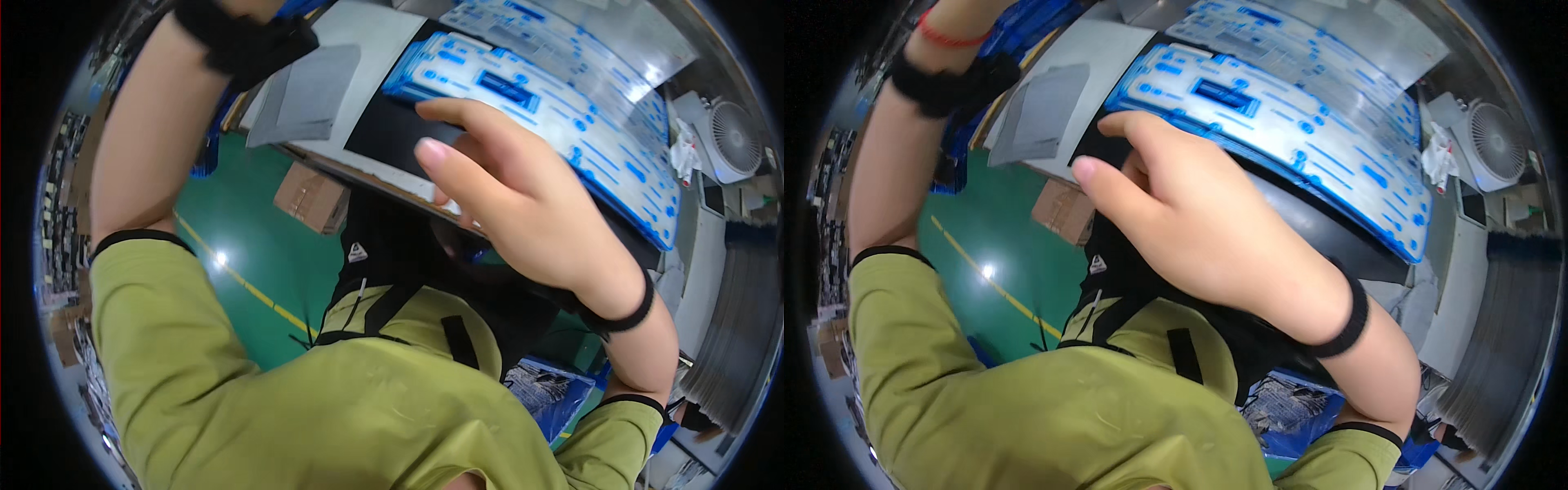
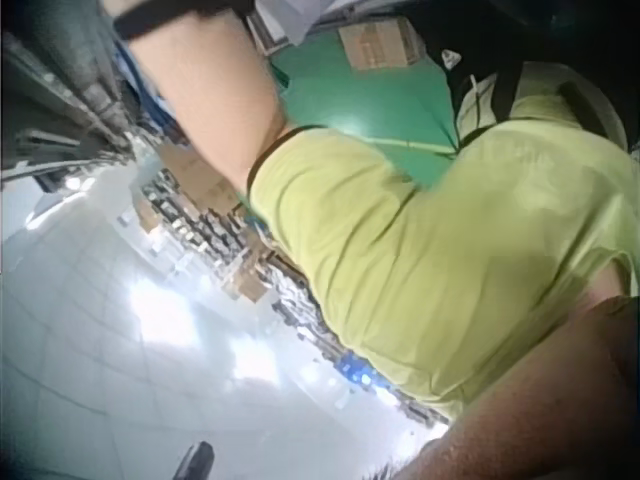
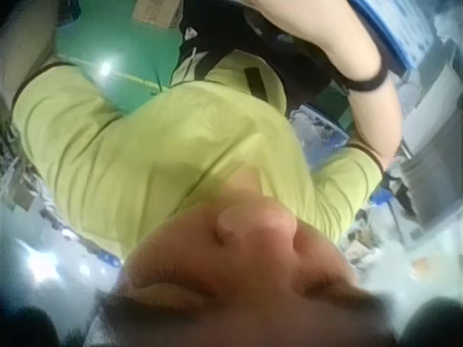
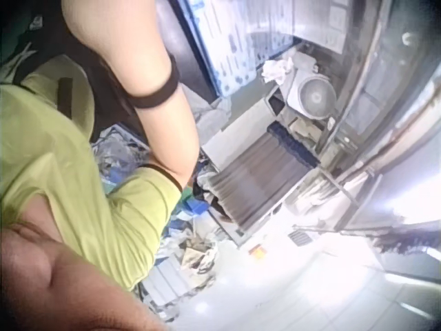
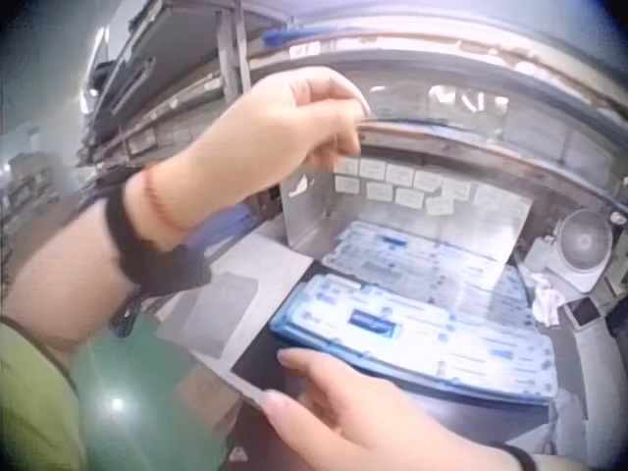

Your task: Marking clear plastic components with a red marker at an assembly station.

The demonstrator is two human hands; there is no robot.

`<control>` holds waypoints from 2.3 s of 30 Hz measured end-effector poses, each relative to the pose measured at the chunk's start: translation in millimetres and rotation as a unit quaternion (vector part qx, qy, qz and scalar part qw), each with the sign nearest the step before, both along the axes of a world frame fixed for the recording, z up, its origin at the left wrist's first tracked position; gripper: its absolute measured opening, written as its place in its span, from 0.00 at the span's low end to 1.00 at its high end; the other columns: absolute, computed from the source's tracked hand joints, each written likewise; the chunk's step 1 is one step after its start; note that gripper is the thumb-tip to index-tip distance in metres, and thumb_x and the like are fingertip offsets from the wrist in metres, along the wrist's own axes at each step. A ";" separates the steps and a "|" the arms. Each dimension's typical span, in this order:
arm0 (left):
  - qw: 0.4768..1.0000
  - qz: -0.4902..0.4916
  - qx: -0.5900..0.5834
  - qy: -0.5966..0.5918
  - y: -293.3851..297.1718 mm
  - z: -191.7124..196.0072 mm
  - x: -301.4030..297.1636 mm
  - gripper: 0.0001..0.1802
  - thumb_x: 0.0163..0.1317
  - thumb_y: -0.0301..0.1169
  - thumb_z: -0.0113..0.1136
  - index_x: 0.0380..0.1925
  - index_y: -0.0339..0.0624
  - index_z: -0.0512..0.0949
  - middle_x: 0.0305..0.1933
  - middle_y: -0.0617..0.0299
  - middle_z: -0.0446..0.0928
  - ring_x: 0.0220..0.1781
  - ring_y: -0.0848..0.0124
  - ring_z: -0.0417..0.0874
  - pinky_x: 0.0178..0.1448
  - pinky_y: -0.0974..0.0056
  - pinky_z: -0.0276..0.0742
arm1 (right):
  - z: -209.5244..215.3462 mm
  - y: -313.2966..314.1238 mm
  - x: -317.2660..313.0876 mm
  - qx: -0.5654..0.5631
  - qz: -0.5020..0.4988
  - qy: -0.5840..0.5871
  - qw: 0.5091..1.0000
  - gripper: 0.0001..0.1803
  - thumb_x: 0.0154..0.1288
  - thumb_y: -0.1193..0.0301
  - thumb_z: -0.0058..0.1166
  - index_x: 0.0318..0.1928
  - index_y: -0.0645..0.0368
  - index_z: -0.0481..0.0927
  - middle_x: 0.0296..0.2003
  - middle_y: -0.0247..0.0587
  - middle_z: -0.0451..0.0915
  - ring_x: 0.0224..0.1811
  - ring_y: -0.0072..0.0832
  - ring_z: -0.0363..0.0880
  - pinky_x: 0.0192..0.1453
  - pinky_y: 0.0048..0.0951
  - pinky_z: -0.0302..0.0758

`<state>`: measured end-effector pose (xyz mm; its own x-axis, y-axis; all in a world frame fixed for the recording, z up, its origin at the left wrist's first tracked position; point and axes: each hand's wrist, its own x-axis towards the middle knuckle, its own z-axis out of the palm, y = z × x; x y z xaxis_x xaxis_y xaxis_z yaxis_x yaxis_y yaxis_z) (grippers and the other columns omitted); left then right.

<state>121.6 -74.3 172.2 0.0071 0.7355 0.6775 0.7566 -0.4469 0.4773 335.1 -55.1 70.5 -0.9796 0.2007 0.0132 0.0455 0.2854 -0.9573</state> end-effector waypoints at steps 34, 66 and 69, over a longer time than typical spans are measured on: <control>0.660 -0.090 -0.713 -0.221 -290.1 -239.7 95.3 0.24 0.56 0.32 0.68 0.51 0.42 0.70 0.46 0.54 0.74 0.48 0.57 0.77 0.53 0.58 0.74 | -2.1 47.1 86.1 0.095 -0.017 -0.035 0.995 0.24 0.59 0.72 0.63 0.56 0.62 0.76 0.26 0.31 0.77 0.27 0.18 0.72 0.32 0.20 0.67; 0.717 -0.041 -0.687 -0.111 -260.5 -162.0 26.9 0.33 0.64 0.40 0.63 0.66 0.39 0.66 0.61 0.45 0.74 0.63 0.53 0.76 0.66 0.56 0.70 | 21.9 56.5 92.1 0.147 -0.032 0.014 0.989 0.26 0.60 0.62 0.60 0.53 0.69 0.77 0.27 0.35 0.78 0.29 0.21 0.76 0.34 0.21 0.69; 0.863 -0.031 -0.436 -0.255 -182.2 -75.8 -1.3 0.25 0.70 0.39 0.55 0.63 0.39 0.68 0.50 0.55 0.77 0.51 0.69 0.80 0.53 0.65 0.76 | 32.0 53.4 85.7 0.118 -0.070 0.037 0.990 0.27 0.62 0.61 0.58 0.54 0.70 0.76 0.28 0.36 0.77 0.30 0.19 0.74 0.36 0.20 0.68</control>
